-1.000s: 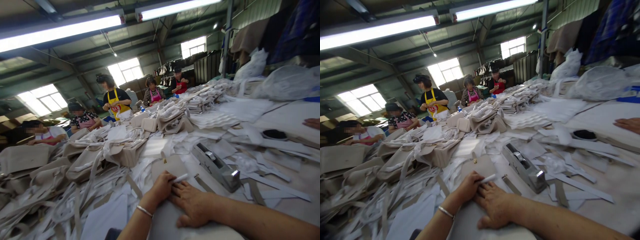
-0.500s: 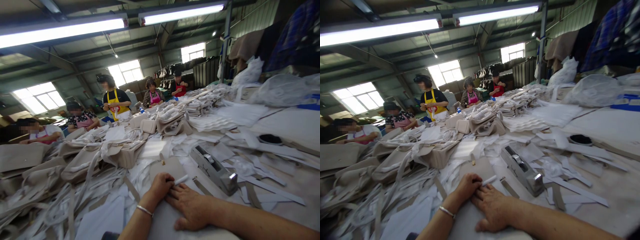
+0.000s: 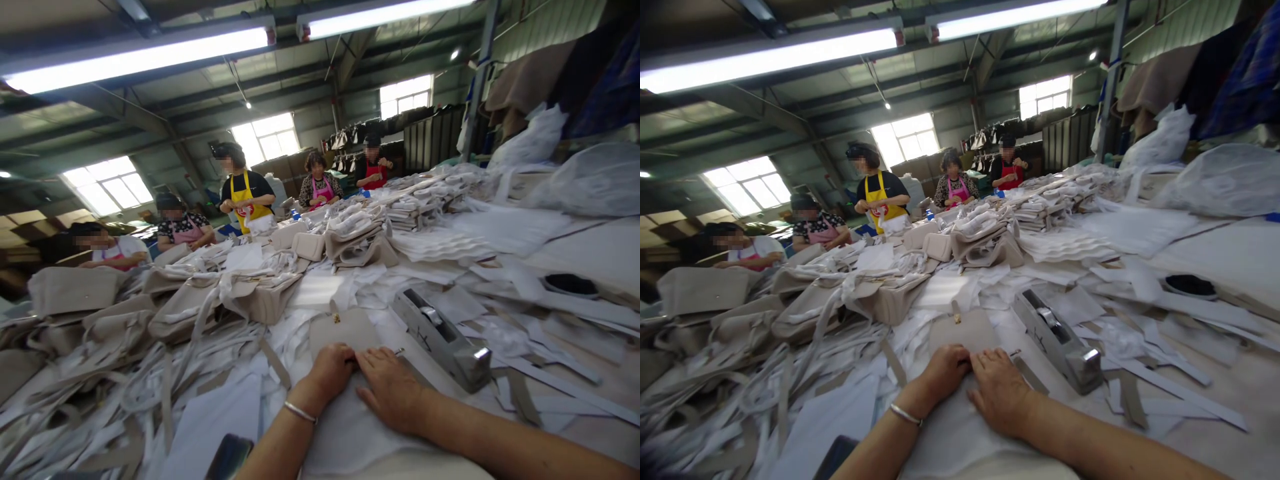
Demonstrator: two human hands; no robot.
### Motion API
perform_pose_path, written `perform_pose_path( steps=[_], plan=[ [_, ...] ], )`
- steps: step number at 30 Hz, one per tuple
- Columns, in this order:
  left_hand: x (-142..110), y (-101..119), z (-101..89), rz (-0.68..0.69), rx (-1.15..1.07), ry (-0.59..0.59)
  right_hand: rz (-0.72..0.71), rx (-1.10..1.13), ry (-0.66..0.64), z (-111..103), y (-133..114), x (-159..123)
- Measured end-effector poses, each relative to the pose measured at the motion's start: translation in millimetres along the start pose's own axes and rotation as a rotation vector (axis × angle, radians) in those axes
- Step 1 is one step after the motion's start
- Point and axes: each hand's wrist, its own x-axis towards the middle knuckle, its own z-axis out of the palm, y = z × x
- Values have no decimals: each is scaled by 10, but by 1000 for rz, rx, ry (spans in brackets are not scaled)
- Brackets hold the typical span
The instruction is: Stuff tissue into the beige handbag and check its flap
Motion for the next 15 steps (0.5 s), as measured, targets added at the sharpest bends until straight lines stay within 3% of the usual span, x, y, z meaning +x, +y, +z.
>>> perform_pose_path(
  steps=[6, 10, 13, 15],
  plan=[
    [-535, 35, -155, 39, 76, -75, -22, -74, -45, -16, -41, 16],
    [-913, 34, -156, -114, 165, -72, -15, -103, -56, -33, -68, 5],
    [-1010, 56, -118, -221, 250, -15, -16, -112, -62, -23, -86, 8],
    [-1005, 101, -122, -219, 298, 26, -18, -118, -61, -17, -95, 13]
  ],
)
